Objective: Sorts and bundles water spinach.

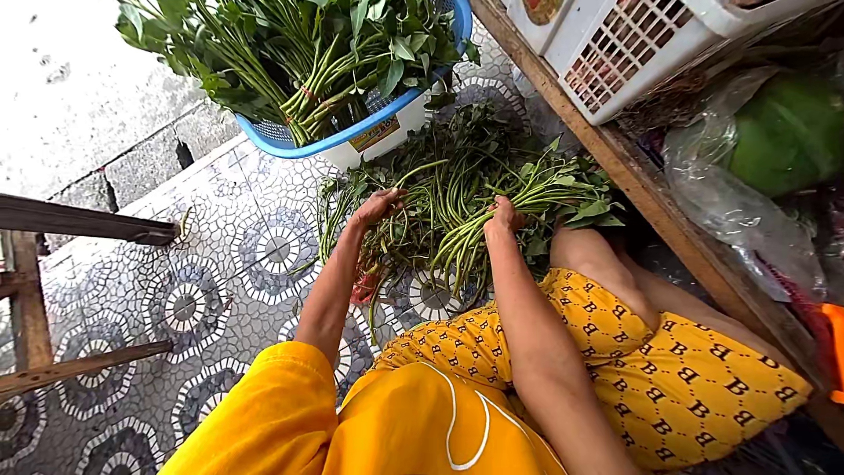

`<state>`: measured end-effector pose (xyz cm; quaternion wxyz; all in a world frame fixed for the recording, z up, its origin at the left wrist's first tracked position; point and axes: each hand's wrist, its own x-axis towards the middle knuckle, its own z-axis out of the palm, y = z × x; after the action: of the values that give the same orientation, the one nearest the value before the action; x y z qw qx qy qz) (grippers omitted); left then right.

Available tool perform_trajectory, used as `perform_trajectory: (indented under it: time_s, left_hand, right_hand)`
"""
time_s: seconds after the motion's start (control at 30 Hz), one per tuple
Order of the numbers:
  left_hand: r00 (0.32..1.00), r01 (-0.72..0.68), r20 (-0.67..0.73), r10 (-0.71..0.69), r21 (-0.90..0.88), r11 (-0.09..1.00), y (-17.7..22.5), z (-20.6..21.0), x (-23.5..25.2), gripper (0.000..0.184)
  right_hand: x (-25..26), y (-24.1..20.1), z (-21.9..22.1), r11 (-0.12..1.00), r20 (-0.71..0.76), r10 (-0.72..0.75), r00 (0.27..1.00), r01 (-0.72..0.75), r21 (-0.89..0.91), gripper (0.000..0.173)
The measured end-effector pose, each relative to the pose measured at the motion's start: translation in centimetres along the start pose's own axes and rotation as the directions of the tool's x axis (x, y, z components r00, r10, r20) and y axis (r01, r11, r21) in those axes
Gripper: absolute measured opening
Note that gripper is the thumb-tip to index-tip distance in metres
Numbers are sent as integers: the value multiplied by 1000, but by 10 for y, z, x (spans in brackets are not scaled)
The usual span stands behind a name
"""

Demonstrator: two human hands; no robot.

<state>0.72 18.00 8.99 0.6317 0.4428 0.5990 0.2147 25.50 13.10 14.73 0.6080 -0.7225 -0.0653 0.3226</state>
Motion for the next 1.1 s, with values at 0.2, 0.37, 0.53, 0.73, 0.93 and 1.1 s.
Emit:
perform_trajectory:
  time_s: [0.2, 0.37, 0.53, 0.73, 0.93, 1.1]
  left_hand:
    - [998, -57, -8, 59, -408, 911, 23, -27, -13, 28]
    - [994, -101, 1, 112, -420, 902, 34, -23, -17, 19]
    - [924, -378, 47, 379, -17, 925, 48, -14, -25, 18]
    - [694, -668, 266, 669, 585, 460, 68, 18, -27, 15]
    - [562, -802, 412, 717, 482, 352, 62, 71, -21, 22]
    - [538, -806, 147, 830, 379, 455, 34, 97, -42, 17]
  right_hand:
    - [45, 30, 16, 914, 185, 400, 897, -406, -7, 47]
    - [46, 37, 20, 933, 371, 333, 867, -361, 5, 29]
    - [43, 35, 22, 945, 494, 294, 818, -326, -23, 26]
    - [43, 39, 24, 921, 686, 287, 669, -390, -6, 16]
    - [32, 32, 21, 923, 781, 262, 566, -384, -31, 23]
    - [32, 28, 15, 934, 808, 196, 555, -356, 17, 23]
